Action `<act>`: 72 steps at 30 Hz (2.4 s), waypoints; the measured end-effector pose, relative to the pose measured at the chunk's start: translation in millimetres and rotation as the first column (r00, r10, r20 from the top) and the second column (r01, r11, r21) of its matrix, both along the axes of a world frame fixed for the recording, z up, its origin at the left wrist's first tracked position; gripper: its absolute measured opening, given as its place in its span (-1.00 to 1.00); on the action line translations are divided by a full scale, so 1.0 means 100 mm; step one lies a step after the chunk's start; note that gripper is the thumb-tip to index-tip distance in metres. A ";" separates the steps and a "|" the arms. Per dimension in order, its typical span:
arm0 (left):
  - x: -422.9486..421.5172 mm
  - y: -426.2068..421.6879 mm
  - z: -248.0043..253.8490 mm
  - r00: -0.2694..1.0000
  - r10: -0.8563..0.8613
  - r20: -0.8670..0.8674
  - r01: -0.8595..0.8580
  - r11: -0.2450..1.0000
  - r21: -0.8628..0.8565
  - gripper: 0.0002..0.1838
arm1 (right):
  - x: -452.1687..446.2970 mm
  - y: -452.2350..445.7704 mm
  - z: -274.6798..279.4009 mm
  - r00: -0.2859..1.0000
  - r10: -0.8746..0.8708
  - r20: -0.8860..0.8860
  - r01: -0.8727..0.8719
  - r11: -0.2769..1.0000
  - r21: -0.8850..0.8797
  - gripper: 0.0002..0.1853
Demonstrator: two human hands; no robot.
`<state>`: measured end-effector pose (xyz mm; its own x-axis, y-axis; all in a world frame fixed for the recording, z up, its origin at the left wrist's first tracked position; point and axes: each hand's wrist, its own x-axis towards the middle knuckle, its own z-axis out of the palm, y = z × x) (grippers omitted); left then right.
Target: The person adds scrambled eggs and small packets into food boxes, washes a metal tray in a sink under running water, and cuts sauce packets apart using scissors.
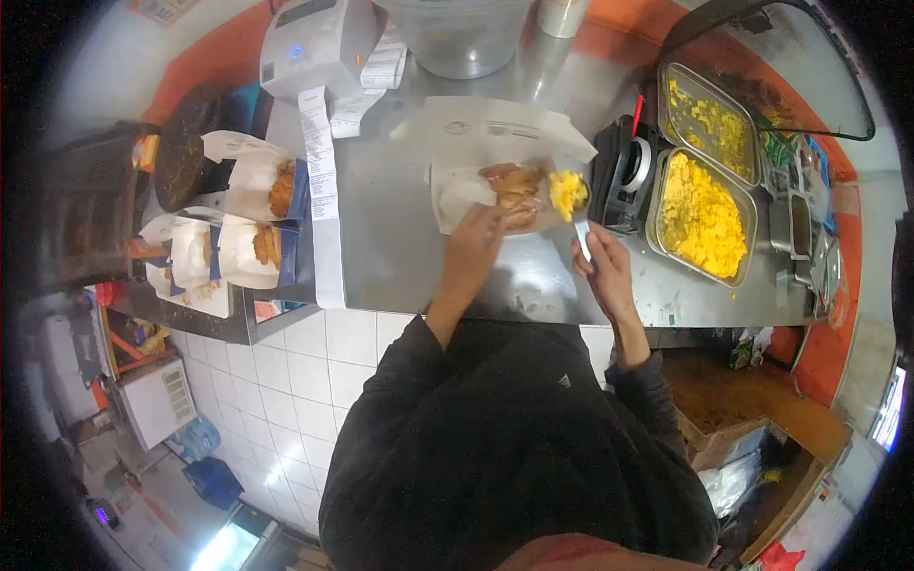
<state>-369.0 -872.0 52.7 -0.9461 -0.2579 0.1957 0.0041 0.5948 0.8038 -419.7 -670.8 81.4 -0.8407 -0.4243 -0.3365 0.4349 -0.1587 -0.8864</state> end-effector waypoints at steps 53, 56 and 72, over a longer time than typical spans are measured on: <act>0.21 -0.56 -0.32 0.925 0.379 0.000 -0.363 0.886 0.289 -0.83 | -1.06 -2.01 -0.12 -0.603 0.686 -0.407 -0.089 0.449 0.889 -0.86; 0.20 -0.50 -0.28 0.921 0.388 0.026 -0.384 0.898 0.217 -0.78 | -0.91 -2.04 -0.05 -0.568 0.805 -0.170 0.021 0.220 0.975 -0.76; -0.67 -0.41 -0.23 0.890 0.387 0.240 -0.326 0.909 -0.259 -0.46 | -0.26 -0.72 -0.56 0.306 0.661 -0.686 0.454 0.531 0.715 -0.69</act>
